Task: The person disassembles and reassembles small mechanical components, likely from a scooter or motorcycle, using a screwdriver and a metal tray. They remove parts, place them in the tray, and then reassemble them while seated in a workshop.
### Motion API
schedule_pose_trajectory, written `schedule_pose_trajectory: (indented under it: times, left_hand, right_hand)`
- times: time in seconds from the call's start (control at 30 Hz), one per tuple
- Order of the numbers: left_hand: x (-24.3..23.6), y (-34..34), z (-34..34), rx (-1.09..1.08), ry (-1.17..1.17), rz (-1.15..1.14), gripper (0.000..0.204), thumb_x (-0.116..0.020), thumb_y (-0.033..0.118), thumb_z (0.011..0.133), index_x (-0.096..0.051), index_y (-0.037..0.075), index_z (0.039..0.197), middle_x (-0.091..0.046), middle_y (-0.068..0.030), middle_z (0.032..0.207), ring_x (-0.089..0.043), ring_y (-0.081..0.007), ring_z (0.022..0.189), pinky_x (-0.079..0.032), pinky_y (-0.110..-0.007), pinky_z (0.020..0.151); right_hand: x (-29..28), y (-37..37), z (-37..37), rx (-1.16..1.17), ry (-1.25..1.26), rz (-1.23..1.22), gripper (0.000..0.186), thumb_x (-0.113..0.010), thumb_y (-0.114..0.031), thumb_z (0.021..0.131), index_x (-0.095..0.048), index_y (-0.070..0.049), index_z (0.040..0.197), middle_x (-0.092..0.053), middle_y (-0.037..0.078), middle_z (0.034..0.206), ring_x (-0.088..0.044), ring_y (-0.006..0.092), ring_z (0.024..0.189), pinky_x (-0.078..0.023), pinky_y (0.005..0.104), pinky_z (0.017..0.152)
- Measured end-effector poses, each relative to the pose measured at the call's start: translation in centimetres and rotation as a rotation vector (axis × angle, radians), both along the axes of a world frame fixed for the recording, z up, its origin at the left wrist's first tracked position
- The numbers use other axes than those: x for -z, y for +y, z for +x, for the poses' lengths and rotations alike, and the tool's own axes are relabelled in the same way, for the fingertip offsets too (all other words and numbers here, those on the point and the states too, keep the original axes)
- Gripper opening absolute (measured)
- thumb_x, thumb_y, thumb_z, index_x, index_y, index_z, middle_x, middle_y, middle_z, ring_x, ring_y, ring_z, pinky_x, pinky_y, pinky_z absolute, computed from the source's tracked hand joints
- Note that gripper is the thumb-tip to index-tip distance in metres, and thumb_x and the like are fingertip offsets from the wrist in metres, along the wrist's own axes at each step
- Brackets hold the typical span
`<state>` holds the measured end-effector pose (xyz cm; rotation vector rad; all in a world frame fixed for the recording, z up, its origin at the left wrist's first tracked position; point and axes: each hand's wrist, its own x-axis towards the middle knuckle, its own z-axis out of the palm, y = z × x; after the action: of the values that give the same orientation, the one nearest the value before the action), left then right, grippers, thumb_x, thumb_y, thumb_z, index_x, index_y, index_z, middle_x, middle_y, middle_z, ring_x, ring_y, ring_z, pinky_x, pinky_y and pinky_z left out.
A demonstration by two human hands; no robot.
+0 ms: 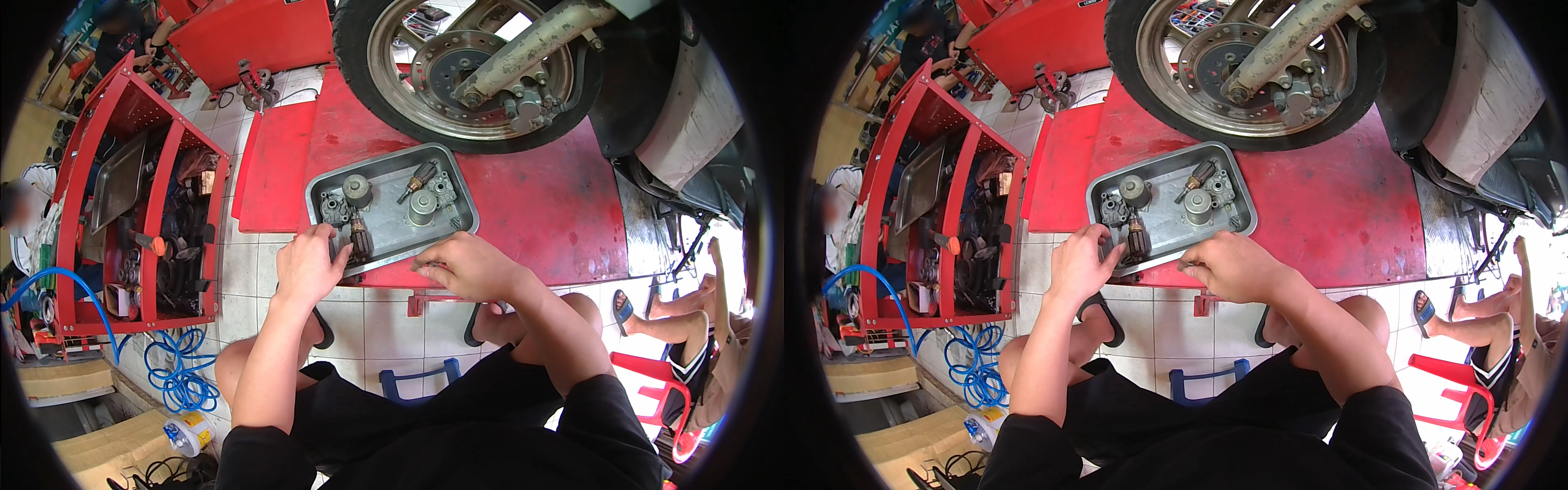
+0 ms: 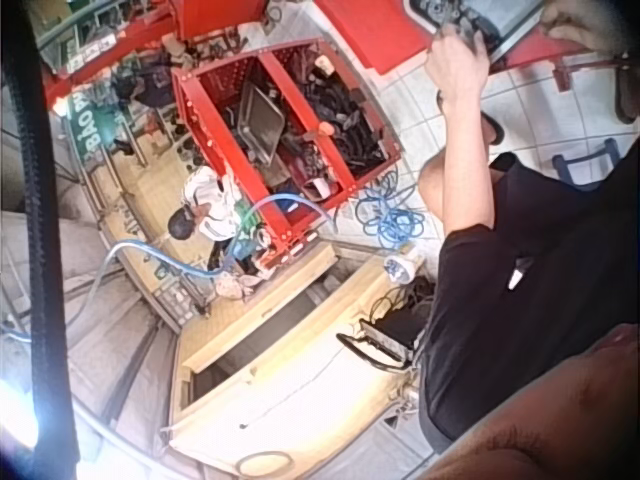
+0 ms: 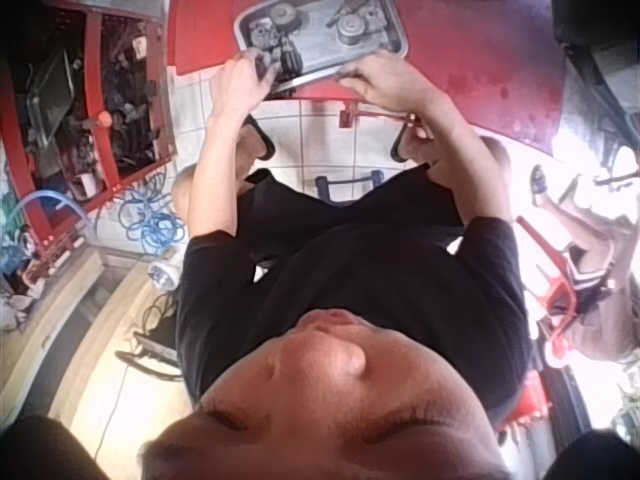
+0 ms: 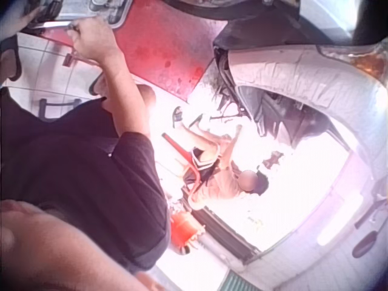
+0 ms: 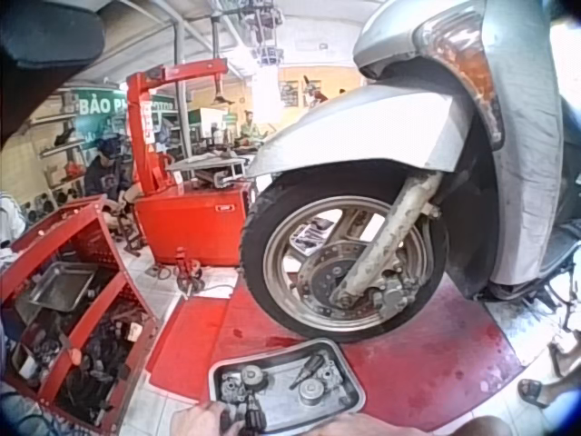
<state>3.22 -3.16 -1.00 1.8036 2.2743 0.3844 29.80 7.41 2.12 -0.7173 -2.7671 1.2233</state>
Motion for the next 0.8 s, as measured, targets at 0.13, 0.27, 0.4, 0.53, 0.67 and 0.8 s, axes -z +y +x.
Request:
schedule_pose_trajectory:
  times: [0.13, 0.27, 0.4, 0.53, 0.67, 0.8]
  left_hand:
    - [-0.6, 0.1, 0.3, -0.005, 0.011, -0.027, 0.034, -0.079, 0.032, 0.088, -0.069, 0.004, 0.105, -0.074, -0.0158, 0.099, -0.074, -0.0367, 0.088, -0.058, -0.048, 0.074]
    - [-0.3, 0.1, 0.1, -0.004, 0.006, -0.027, 0.034, -0.078, 0.032, 0.088, -0.069, 0.004, 0.105, -0.074, -0.0158, 0.099, -0.074, -0.0367, 0.088, -0.058, -0.048, 0.074]
    - [-0.1, 0.1, 0.1, 0.001, 0.008, -0.015, 0.034, -0.078, 0.032, 0.088, -0.069, 0.004, 0.106, -0.074, -0.0158, 0.099, -0.074, -0.0368, 0.088, -0.058, -0.048, 0.074]
    - [-0.3, 0.1, 0.1, 0.001, 0.009, -0.016, 0.033, -0.078, 0.032, 0.088, -0.07, 0.005, 0.105, -0.074, -0.0158, 0.099, -0.074, -0.0368, 0.088, -0.058, -0.048, 0.074]
    - [-0.2, 0.1, 0.1, 0.0, 0.012, -0.013, 0.033, -0.078, 0.032, 0.088, -0.07, 0.005, 0.105, -0.074, -0.0157, 0.099, -0.074, -0.0368, 0.088, -0.058, -0.048, 0.074]
    - [-0.2, 0.1, 0.1, -0.004, 0.007, -0.023, 0.033, -0.079, 0.032, 0.088, -0.07, 0.004, 0.105, -0.074, -0.0157, 0.099, -0.074, -0.0367, 0.087, -0.058, -0.048, 0.074]
  right_hand:
    - [-0.1, 0.0, 0.0, 0.005, -0.019, 0.001, 0.024, -0.063, -0.016, 0.098, -0.075, 0.001, 0.11, -0.076, 0.02, 0.104, -0.07, 0.0396, 0.099, -0.055, 0.0467, 0.089]
    - [0.6, -0.3, -0.1, 0.042, 0.004, 0.031, 0.023, -0.065, -0.017, 0.096, -0.077, -0.004, 0.109, -0.075, 0.021, 0.096, -0.071, 0.0407, 0.095, -0.055, 0.0489, 0.085]
    - [0.4, -0.3, -0.1, 0.036, 0.002, 0.024, 0.024, -0.063, -0.019, 0.097, -0.077, -0.003, 0.109, -0.075, 0.021, 0.096, -0.071, 0.0412, 0.094, -0.055, 0.0494, 0.085]
    - [0.7, -0.3, -0.1, 0.038, 0.002, 0.027, 0.025, -0.062, -0.021, 0.098, -0.077, -0.003, 0.109, -0.074, 0.022, 0.095, -0.07, 0.0416, 0.094, -0.055, 0.0501, 0.085]
    - [0.8, -0.3, 0.0, 0.039, 0.006, 0.02, 0.025, -0.062, -0.021, 0.099, -0.076, -0.003, 0.11, -0.074, 0.022, 0.094, -0.07, 0.0419, 0.094, -0.054, 0.0504, 0.085]
    - [0.6, -0.3, -0.1, 0.035, -0.006, 0.015, 0.026, -0.061, -0.02, 0.099, -0.076, -0.003, 0.11, -0.074, 0.023, 0.094, -0.07, 0.0422, 0.094, -0.054, 0.0507, 0.085]
